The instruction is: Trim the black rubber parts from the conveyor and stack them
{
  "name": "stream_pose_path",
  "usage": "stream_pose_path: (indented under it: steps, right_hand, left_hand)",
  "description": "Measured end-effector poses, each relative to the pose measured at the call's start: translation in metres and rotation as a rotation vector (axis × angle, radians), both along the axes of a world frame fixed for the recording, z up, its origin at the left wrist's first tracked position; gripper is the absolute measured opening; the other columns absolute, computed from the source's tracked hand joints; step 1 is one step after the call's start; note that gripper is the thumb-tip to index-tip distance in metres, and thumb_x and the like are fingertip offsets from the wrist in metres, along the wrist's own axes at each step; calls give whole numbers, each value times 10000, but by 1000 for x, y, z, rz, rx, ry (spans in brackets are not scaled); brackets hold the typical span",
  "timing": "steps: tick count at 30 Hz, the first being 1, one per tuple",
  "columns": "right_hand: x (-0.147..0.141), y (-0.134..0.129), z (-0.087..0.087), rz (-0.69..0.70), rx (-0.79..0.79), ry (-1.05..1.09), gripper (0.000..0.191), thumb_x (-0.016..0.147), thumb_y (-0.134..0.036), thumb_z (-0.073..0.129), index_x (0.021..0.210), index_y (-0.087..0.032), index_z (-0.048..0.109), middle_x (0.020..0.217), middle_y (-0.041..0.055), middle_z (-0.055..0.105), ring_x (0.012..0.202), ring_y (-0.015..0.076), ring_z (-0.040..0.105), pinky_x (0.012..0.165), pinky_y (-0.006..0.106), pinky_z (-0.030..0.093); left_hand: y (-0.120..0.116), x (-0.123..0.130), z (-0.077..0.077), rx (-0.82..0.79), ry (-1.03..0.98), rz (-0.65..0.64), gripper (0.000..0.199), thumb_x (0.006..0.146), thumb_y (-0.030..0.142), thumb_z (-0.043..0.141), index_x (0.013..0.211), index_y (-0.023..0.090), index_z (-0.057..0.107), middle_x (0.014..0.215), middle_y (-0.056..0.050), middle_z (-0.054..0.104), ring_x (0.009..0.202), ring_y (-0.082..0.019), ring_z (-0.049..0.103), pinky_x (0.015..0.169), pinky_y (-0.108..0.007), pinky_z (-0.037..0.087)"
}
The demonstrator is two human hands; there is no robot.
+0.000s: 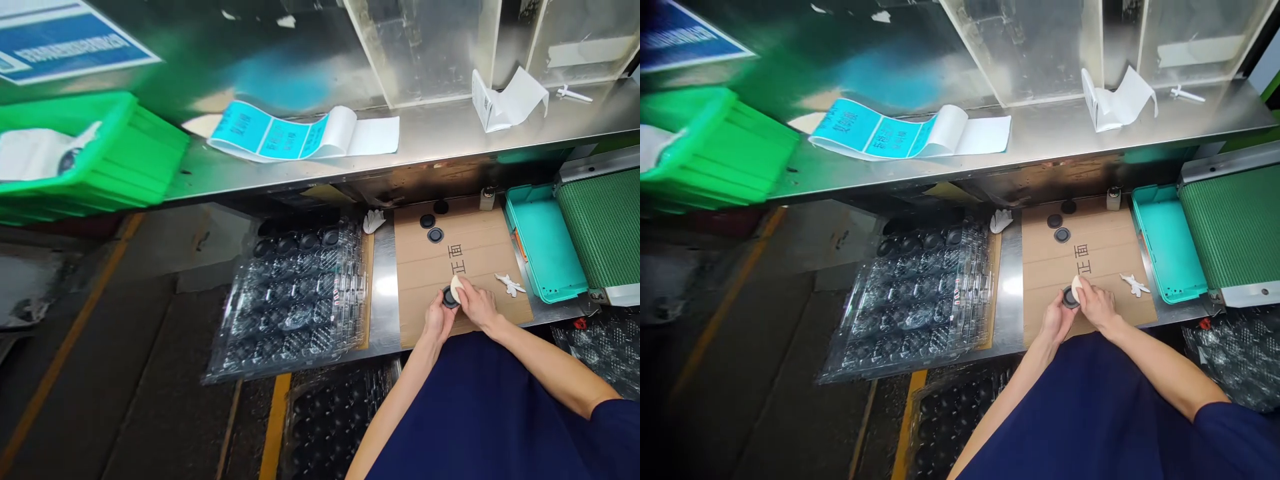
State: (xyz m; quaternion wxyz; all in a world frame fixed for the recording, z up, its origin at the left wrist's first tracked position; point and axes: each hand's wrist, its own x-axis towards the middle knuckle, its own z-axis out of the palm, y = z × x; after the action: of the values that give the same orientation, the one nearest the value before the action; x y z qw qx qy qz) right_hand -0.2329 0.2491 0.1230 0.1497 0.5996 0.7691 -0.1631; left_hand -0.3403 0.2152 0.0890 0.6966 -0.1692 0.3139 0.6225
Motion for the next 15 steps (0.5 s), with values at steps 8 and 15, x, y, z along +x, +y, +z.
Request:
stream_pose_path:
  steps: [8, 15]
  right_hand:
    - [6, 1, -1, -83, -10, 18, 588, 1039, -594, 137, 1588, -432, 271, 1239, 42, 473, 945, -55, 441, 947, 6, 346]
    - [20, 20, -7, -156, 51, 128, 594, 1036, -580, 205, 1568, -372, 369, 1230, 44, 479, 978, -47, 446, 935, -4, 329]
  left_hand:
    - [-4, 10, -8, -6, 3, 11, 327, 1043, 274, 455, 1077, 53, 694, 1285, -182, 628, 1195, -219, 617, 1085, -386, 490]
    - [-4, 3, -9, -1, -69, 10, 359, 1049, 300, 432, 1104, 40, 673, 1366, -191, 580, 1248, -258, 590, 1071, -398, 497]
